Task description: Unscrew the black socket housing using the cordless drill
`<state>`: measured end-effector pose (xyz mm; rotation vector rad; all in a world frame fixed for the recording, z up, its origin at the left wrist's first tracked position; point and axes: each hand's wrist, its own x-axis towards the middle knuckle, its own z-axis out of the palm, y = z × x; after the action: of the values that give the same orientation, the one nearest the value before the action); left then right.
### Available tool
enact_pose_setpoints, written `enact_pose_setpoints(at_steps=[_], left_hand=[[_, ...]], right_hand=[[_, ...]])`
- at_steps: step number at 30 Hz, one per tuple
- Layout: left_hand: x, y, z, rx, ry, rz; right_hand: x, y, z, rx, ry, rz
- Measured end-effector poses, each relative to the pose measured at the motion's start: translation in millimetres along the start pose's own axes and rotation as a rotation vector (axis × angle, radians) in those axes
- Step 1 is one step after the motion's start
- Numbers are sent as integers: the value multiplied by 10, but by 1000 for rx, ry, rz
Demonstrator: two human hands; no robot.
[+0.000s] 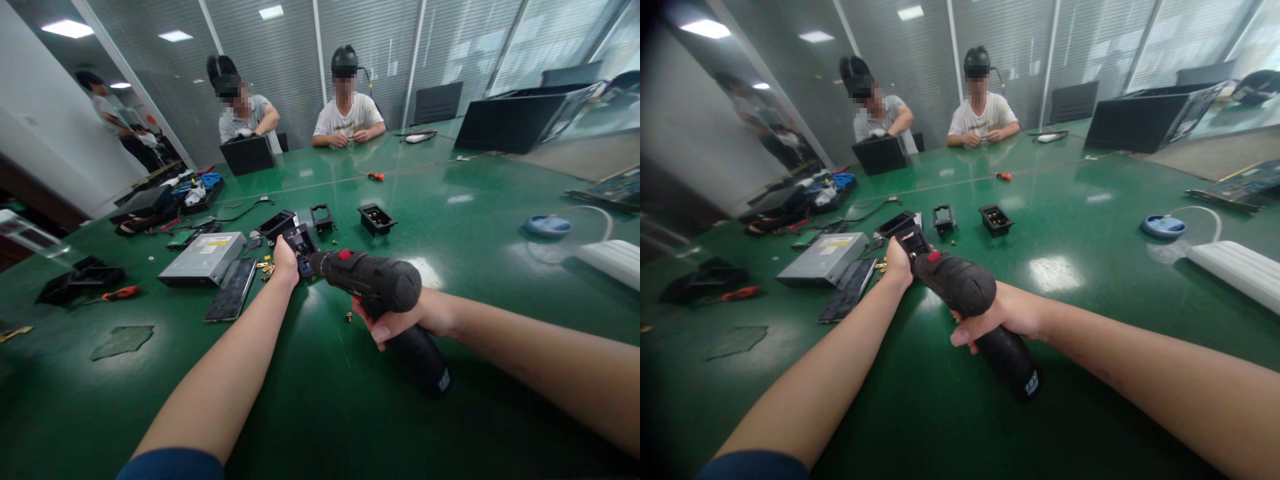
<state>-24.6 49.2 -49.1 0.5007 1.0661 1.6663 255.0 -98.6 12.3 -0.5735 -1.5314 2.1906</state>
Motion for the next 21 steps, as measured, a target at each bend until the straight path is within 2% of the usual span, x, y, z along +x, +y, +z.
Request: enact_pose_setpoints(at_steps=[3,8,15,21], left_hand=[[-65,30,58,63,47,-4],[-173,69,139,51,49,-8],[-177,83,121,48,53,-8],[-110,37,89,38,43,-7]], right_hand=[[37,83,-30,12,8,-31],[48,115,-37,3,8,-32],[-9,-30,17,-10,4,21],[34,83,-28,8,12,-25]])
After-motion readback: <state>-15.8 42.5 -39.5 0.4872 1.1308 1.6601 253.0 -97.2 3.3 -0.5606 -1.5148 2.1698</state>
